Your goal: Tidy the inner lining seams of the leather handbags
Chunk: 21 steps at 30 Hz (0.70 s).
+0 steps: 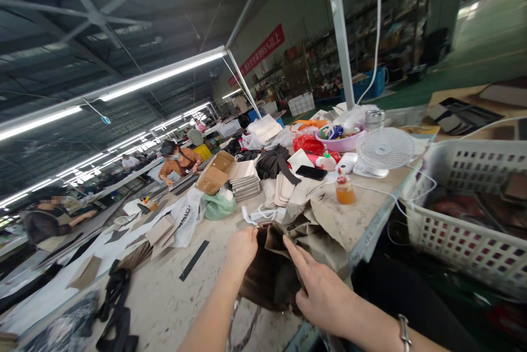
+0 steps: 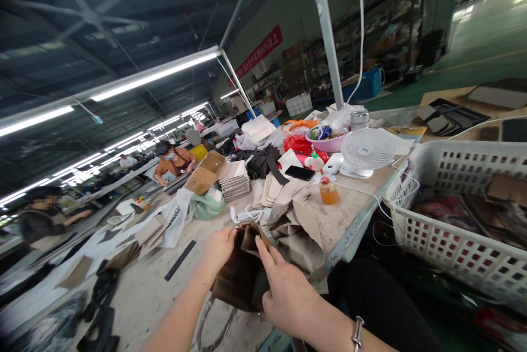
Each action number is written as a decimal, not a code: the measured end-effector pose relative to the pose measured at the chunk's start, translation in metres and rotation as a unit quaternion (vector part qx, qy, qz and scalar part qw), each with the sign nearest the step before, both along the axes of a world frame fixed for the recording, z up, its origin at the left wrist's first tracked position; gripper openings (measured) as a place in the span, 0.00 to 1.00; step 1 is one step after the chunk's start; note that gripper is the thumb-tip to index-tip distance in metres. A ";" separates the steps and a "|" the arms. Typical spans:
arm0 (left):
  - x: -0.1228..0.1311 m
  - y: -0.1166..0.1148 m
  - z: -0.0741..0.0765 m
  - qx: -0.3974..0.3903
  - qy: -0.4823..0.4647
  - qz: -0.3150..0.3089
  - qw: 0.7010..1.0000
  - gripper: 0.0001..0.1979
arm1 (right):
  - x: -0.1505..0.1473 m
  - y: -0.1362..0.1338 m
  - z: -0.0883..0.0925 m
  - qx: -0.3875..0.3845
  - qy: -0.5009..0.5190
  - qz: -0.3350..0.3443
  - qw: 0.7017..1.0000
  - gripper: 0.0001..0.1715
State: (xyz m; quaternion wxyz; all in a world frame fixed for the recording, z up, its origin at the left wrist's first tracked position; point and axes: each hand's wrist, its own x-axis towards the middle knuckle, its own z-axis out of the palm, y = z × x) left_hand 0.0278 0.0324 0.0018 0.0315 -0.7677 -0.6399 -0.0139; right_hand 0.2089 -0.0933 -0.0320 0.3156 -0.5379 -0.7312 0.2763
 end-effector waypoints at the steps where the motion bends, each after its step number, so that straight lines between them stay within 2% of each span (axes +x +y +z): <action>1: 0.001 -0.001 0.000 0.001 0.002 0.002 1.000 0.19 | 0.001 0.000 0.000 0.008 0.003 -0.001 1.000 0.59; 6: 0.002 -0.002 0.003 -0.001 -0.016 0.004 1.000 0.17 | 0.003 0.004 0.001 0.032 -0.012 -0.013 0.999 0.58; 13: -0.003 0.005 0.005 -0.025 -0.079 -0.042 0.996 0.12 | 0.003 0.009 -0.006 0.055 -0.033 -0.028 0.998 0.56; 18: -0.003 0.011 0.001 -0.013 -0.079 -0.008 0.997 0.15 | 0.003 0.010 -0.013 0.066 -0.047 -0.042 0.996 0.54; 21: -0.007 0.005 0.006 0.001 -0.074 0.025 0.997 0.15 | 0.004 0.014 -0.012 0.072 -0.061 -0.041 0.995 0.54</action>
